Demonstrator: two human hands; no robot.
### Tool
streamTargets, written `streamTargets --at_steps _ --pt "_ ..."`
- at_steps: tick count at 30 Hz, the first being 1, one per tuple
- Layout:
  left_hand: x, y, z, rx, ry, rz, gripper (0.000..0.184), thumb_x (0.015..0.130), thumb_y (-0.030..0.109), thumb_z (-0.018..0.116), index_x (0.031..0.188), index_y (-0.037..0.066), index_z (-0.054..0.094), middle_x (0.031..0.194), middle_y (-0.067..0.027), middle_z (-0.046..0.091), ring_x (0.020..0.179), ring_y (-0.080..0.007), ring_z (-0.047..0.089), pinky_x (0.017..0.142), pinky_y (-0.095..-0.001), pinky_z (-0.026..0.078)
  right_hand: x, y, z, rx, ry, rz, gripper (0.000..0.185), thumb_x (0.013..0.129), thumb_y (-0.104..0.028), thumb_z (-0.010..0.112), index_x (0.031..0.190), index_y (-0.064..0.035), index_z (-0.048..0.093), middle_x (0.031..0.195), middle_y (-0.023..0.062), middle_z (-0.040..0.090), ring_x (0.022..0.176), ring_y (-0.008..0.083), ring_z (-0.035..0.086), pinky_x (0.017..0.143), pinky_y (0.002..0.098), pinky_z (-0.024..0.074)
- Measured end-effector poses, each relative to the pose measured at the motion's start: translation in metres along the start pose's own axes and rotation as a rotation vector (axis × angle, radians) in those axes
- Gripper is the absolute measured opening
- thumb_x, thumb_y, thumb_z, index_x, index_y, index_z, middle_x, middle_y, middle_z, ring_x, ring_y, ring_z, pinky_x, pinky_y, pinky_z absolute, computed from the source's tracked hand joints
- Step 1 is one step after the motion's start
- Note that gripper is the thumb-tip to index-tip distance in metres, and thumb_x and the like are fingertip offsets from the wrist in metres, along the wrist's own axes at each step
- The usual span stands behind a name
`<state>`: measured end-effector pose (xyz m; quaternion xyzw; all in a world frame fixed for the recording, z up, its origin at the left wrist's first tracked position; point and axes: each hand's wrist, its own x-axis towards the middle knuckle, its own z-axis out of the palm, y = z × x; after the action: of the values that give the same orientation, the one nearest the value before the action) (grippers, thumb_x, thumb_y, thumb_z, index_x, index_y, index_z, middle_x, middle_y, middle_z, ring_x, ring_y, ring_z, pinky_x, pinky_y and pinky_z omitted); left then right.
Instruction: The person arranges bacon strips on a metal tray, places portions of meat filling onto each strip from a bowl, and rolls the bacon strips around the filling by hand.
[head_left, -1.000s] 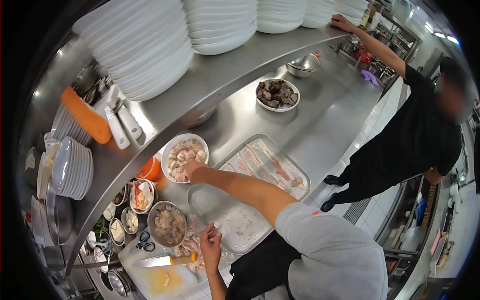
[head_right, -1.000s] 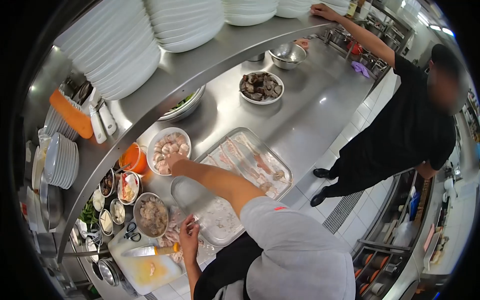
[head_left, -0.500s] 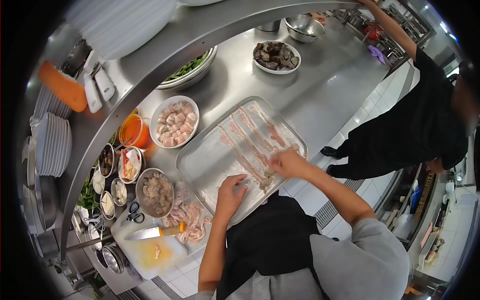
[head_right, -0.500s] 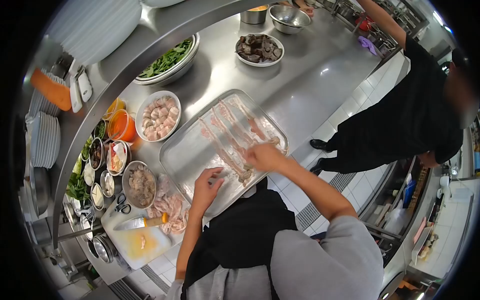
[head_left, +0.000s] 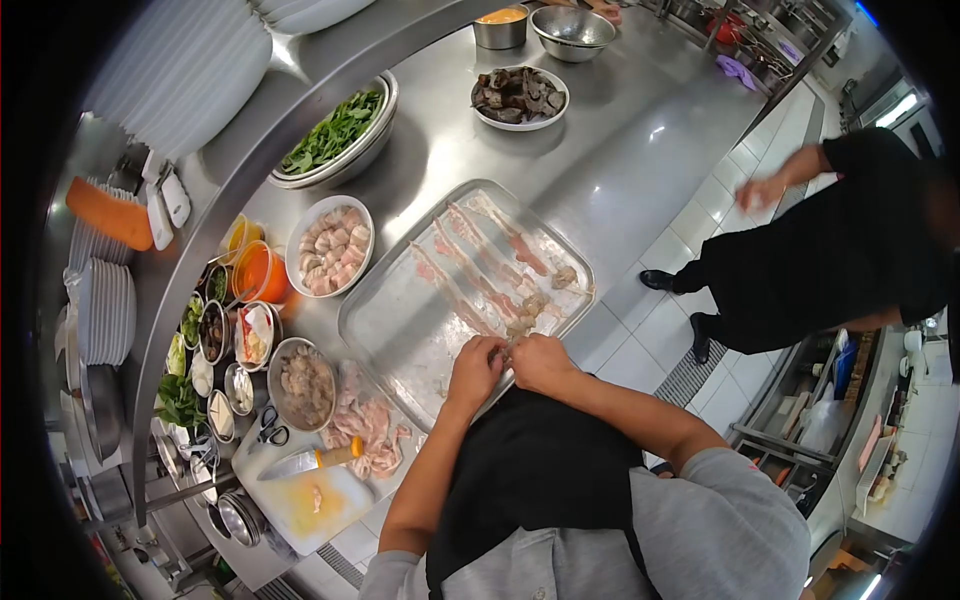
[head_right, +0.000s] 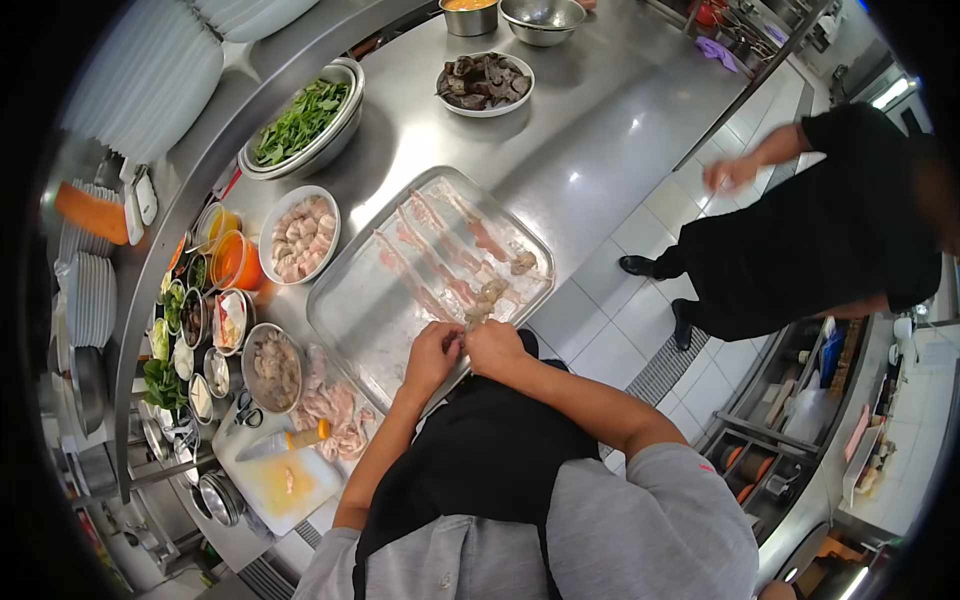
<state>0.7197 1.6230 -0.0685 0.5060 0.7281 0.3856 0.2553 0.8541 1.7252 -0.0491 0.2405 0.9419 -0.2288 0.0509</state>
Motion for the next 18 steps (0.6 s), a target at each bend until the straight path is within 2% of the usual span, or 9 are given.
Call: streamTargets --at_steps 3,5,8,12,15,17,18 --pt "-0.001 0.002 -0.002 0.038 0.002 0.021 0.029 0.077 -0.003 0.067 0.106 0.002 0.065 0.097 -0.0147 0.063 0.085 -0.0300 0.064 0.076 -0.0372 0.053 0.003 -0.003 -0.006 -0.052 -0.052 0.011 0.020 0.077 -0.021 0.068 0.083 -0.0031 0.073 0.085 0.0156 0.071 0.084 0.0327 0.070 0.074 0.0448 0.0564" --pt "-0.003 0.005 -0.003 0.029 -0.021 0.014 0.033 0.075 0.003 0.071 0.107 0.004 0.065 0.102 -0.0151 0.062 0.100 -0.0353 0.059 0.089 -0.0414 0.049 0.004 -0.004 -0.011 0.049 -0.067 0.093 0.023 0.079 -0.023 0.063 0.083 -0.0029 0.073 0.086 0.0179 0.071 0.084 0.0347 0.070 0.075 0.0460 0.0559" --pt "-0.007 0.011 -0.004 0.095 0.028 0.124 0.036 0.074 0.002 0.071 0.109 0.004 0.063 0.103 -0.0145 0.060 0.096 -0.0327 0.059 0.084 -0.0386 0.050 0.003 0.000 -0.017 0.145 -0.045 0.113 0.026 0.082 -0.025 0.060 0.082 -0.0025 0.073 0.084 0.0202 0.070 0.083 0.0368 0.069 0.075 0.0472 0.0553" --pt "-0.008 0.014 0.000 0.054 0.037 0.023 0.033 0.074 0.008 0.075 0.106 0.005 0.065 0.101 -0.0144 0.062 0.101 -0.0347 0.058 0.089 -0.0412 0.049 0.013 0.006 -0.022 0.131 -0.021 0.084 0.029 0.084 -0.027 0.057 0.081 -0.0029 0.072 0.084 0.0204 0.069 0.082 0.0383 0.068 0.074 0.0480 0.0549" --pt "-0.004 0.011 0.006 0.022 0.112 -0.080 0.023 0.078 0.011 0.074 0.099 0.004 0.067 0.092 -0.0136 0.064 0.091 -0.0324 0.062 0.082 -0.0397 0.051 0.020 0.010 -0.022 0.150 0.059 0.019 0.027 0.086 -0.027 0.057 0.084 -0.0048 0.073 0.084 0.0174 0.070 0.079 0.0384 0.068 0.072 0.0489 0.0546" --pt "-0.002 0.011 0.008 -0.021 0.176 -0.148 0.015 0.082 0.014 0.072 0.092 0.002 0.069 0.084 -0.0136 0.065 0.079 -0.0298 0.064 0.073 -0.0380 0.052 0.022 0.011 -0.019 0.248 0.141 0.053 0.020 0.084 -0.024 0.062 0.089 -0.0069 0.071 0.088 0.0140 0.070 0.084 0.0331 0.068 0.075 0.0443 0.0536" --pt "-0.001 0.010 0.008 -0.023 0.181 -0.152 0.015 0.082 0.014 0.072 0.092 0.002 0.069 0.084 -0.0136 0.065 0.079 -0.0298 0.064 0.073 -0.0380 0.052 0.022 0.013 -0.018 0.246 0.136 0.049 0.020 0.084 -0.024 0.062 0.089 -0.0069 0.071 0.088 0.0140 0.070 0.084 0.0331 0.068 0.075 0.0443 0.0536"
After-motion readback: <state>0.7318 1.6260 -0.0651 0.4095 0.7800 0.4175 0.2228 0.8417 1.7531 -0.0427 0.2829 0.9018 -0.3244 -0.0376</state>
